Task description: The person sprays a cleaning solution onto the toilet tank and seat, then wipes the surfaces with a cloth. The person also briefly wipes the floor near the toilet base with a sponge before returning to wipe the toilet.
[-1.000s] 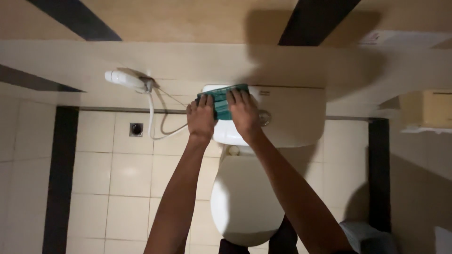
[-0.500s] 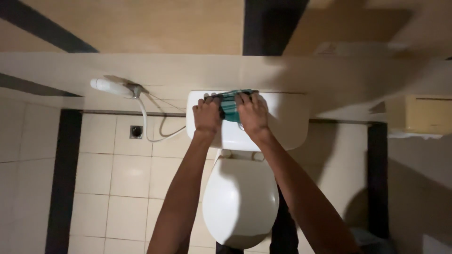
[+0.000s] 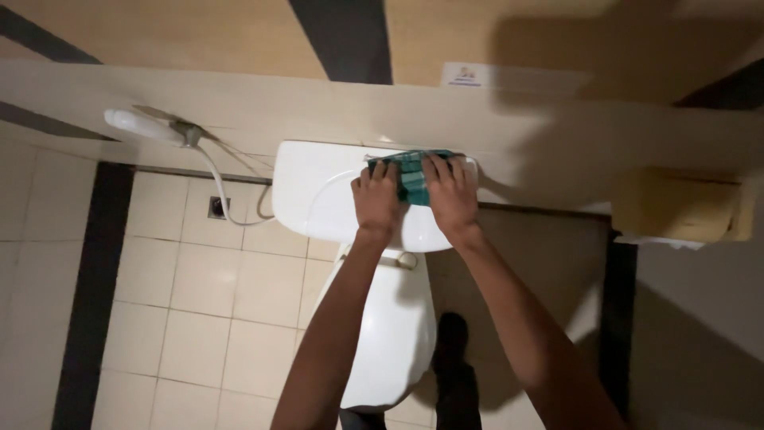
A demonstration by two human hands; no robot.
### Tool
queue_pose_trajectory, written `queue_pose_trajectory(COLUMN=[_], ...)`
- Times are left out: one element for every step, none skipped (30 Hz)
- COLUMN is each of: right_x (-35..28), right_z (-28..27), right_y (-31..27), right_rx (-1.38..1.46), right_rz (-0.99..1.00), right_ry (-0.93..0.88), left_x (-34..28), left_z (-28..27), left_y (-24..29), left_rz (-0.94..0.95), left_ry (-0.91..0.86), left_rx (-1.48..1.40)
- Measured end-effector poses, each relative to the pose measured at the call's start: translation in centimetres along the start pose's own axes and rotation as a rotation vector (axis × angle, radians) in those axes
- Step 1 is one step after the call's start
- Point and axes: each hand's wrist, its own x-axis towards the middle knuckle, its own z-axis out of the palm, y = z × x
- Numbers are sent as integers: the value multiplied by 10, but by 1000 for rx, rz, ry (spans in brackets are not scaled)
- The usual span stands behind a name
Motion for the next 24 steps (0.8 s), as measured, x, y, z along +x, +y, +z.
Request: queue_pose_trajectory(right_x=[-7,-13,-19,-25,-31,-35,-39,-43,-46,-49,-51,-52,-53,-54,-56,-53,-51,-46,-51,-58,-64,-71,-79,-85], right_z=[0,-1,-1,-2,-3,-3,-4,-4,-4,-9,-13,-16,-23,-30,-37,-43,-50,-56,-53,-50,-48,-44,-40,-35], right_y=[6,15,22,29,35,41,43,43,42,40,37,33,27,23,18,12,6,-2,-4,-5,-4,-5,-5,-5], right_rx=[1,-16,-33,-35,9,53,51,92,133,138,111,85,92,89,85,85,51,19,22,49,77,75,83,92], right_rz=[-2,23,48,39,42,45,36,53,70,63,80,102,99,94,88,82,105,127,118,101,85,84,68,56], right_ry=[3,-42,-87,-92,-115,-134,-135,-131,-127,-134,-191,-244,-247,-315,-384,-387,-469,-547,-548,-491,-435,-435,-398,-359], left_x=[-1,-2,-3,-7,-10,-12,-16,-19,-23,-31,-38,-44,-51,-58,-65,-68,-72,-74,-78,-82,-85,-88,-90,-91], left_z=[8,16,25,31,38,44,48,50,53,56,59,60,59,59,58,60,62,62,55,49,44,58,73,86], left_y=[5,12,18,23,28,31,33,32,32,32,32,30,29,29,29,28,26,22,22,24,27,21,15,9], left_rz=[-1,15,30,23,42,62,55,72,89,77,76,80,74,65,57,51,53,53,45,36,26,26,41,60], left_ry=[4,55,107,108,164,222,226,232,237,235,250,265,262,243,223,224,225,229,232,189,147,147,203,259], left_rx=[1,-14,-28,-35,-27,-18,-22,-14,-7,-6,13,36,42,10,-21,-22,-9,9,12,16,19,17,100,186])
